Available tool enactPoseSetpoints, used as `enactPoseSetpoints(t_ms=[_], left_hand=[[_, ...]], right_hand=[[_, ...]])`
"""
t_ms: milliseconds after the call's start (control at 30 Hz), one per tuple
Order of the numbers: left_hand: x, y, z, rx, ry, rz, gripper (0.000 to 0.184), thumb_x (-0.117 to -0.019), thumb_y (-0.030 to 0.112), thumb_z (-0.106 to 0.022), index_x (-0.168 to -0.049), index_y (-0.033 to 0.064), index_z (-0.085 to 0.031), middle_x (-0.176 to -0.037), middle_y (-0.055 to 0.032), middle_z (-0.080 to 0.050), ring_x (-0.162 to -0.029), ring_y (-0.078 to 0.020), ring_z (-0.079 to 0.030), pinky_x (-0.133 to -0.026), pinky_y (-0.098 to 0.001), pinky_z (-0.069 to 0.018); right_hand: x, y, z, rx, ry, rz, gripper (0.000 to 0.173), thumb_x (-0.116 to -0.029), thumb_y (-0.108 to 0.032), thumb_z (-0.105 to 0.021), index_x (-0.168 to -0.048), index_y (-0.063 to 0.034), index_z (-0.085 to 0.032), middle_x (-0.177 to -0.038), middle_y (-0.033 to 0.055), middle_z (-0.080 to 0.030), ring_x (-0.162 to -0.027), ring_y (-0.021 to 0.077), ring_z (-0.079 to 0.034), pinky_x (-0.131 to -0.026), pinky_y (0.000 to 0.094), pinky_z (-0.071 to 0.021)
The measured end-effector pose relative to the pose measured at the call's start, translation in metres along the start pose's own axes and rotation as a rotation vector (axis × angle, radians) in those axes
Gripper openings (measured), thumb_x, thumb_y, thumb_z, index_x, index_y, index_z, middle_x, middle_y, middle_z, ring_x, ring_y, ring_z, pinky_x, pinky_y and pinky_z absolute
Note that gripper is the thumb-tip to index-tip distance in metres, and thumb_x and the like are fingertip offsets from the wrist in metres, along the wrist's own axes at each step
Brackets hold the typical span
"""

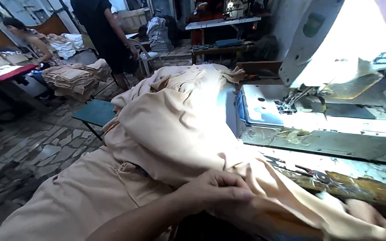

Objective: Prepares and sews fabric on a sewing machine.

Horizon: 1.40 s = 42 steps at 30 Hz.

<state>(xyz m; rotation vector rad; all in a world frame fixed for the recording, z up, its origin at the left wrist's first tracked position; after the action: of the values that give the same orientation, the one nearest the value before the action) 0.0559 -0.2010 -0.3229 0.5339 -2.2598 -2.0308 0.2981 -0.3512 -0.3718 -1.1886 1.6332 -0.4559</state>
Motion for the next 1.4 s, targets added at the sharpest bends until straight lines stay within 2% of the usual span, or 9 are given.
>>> enactPoseSetpoints(t_ms=[67, 167, 400, 467, 600, 833, 1133, 1267, 1400], left_hand=[[0.002, -0.003, 0.004, 0.044, 0.089, 0.037, 0.015, -0.1035, 0.018, -0.055, -0.097, 0.0153, -0.069, -0.091, 0.0134, -0.066, -0.084, 0.0044, -0.061, -0.078, -0.0178, -0.0512], [0.014, 0.013, 0.005, 0.073, 0.162, 0.04, 0.014, -0.1024, 0.021, -0.059, -0.095, 0.0194, -0.071, -0.088, 0.0134, -0.068, -0.082, 0.0041, -0.063, -0.075, -0.017, -0.0524], [0.036, 0.008, 0.004, 0.331, 0.257, 0.103, 0.016, -0.1038, 0.024, -0.058, -0.095, 0.0187, -0.07, -0.093, 0.0041, -0.073, -0.088, -0.0034, -0.07, -0.084, -0.0231, -0.0566], [0.039, 0.003, 0.003, 0.362, 0.259, 0.098, 0.015, -0.103, 0.025, -0.06, -0.095, 0.019, -0.071, -0.09, 0.0049, -0.072, -0.085, -0.0022, -0.069, -0.081, -0.0216, -0.0564], [0.047, -0.008, 0.006, 0.103, 0.275, 0.121, 0.013, -0.1012, 0.024, -0.061, -0.093, 0.0195, -0.07, -0.083, 0.0122, -0.066, -0.076, 0.0037, -0.062, -0.07, -0.0164, -0.0507], [0.054, -0.003, 0.021, -0.011, 0.345, 0.022, 0.01, -0.099, 0.015, -0.064, -0.106, 0.0134, -0.07, -0.092, 0.0087, -0.069, -0.083, 0.0007, -0.065, -0.075, -0.019, -0.0547], [0.059, 0.002, 0.03, -0.019, 0.381, -0.089, 0.013, -0.0982, 0.018, -0.067, -0.109, 0.0144, -0.072, -0.095, 0.0067, -0.071, -0.086, -0.0006, -0.066, -0.079, -0.0191, -0.0551], [0.06, 0.004, 0.033, -0.142, 0.448, -0.13, 0.014, -0.098, 0.022, -0.067, -0.11, 0.0166, -0.073, -0.093, 0.0072, -0.071, -0.083, 0.0, -0.066, -0.076, -0.0181, -0.0555], [0.058, -0.004, 0.037, -0.316, 0.462, -0.187, 0.016, -0.0957, 0.023, -0.07, -0.111, 0.0206, -0.074, -0.094, 0.0095, -0.071, -0.08, 0.0017, -0.065, -0.073, -0.0148, -0.0552]], right_hand=[[-0.003, 0.011, -0.005, 0.025, 0.163, -0.098, 0.012, -0.097, -0.032, -0.066, -0.103, -0.0305, -0.076, -0.091, -0.0124, -0.074, -0.066, -0.0042, -0.064, -0.054, 0.0134, -0.0502], [-0.005, 0.026, -0.004, -0.036, 0.147, -0.21, 0.013, -0.0971, -0.022, -0.067, -0.106, -0.0281, -0.075, -0.09, -0.0117, -0.073, -0.062, -0.0063, -0.061, -0.051, 0.0115, -0.0476], [-0.006, 0.042, -0.014, -0.147, 0.124, -0.312, 0.015, -0.1017, -0.026, -0.062, -0.105, -0.0242, -0.077, -0.086, -0.0075, -0.075, -0.064, -0.0029, -0.066, -0.054, 0.014, -0.0527], [-0.006, 0.041, -0.013, -0.235, 0.125, -0.315, 0.016, -0.1024, -0.028, -0.061, -0.103, -0.0233, -0.076, -0.084, -0.0071, -0.074, -0.06, -0.0037, -0.063, -0.05, 0.0127, -0.0495], [-0.007, 0.039, -0.012, -0.312, 0.116, -0.282, 0.016, -0.1026, -0.026, -0.06, -0.103, -0.0198, -0.075, -0.082, -0.0053, -0.072, -0.058, -0.0035, -0.06, -0.049, 0.0119, -0.0455], [-0.01, 0.043, -0.017, -0.164, 0.16, -0.271, 0.015, -0.1019, -0.026, -0.062, -0.102, -0.024, -0.076, -0.084, -0.0062, -0.073, -0.06, -0.0035, -0.059, -0.05, 0.0132, -0.0456], [-0.012, 0.046, -0.023, -0.101, 0.143, -0.311, 0.011, -0.1003, -0.024, -0.065, -0.102, -0.0233, -0.075, -0.088, -0.0064, -0.071, -0.059, -0.004, -0.057, -0.049, 0.0129, -0.0452], [-0.02, 0.049, -0.022, 0.009, 0.262, -0.31, 0.008, -0.0993, -0.031, -0.066, -0.098, -0.0251, -0.072, -0.073, -0.0078, -0.066, -0.052, -0.0023, -0.057, -0.046, 0.015, -0.0487], [-0.029, 0.045, -0.028, 0.059, 0.365, -0.293, 0.006, -0.0981, -0.017, -0.065, -0.104, -0.0175, -0.068, -0.082, -0.0044, -0.067, -0.055, -0.0006, -0.056, -0.048, 0.0157, -0.0487]])
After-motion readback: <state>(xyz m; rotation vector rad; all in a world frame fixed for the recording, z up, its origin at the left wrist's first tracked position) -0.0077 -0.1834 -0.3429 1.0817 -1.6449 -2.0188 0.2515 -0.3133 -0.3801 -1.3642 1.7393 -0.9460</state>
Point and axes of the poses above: each hand's wrist, its own x-axis away from the middle knuckle, its own z-axis out of the back of the hand, y = z × x, the point moved 2 cm from there along -x, towards the middle knuckle
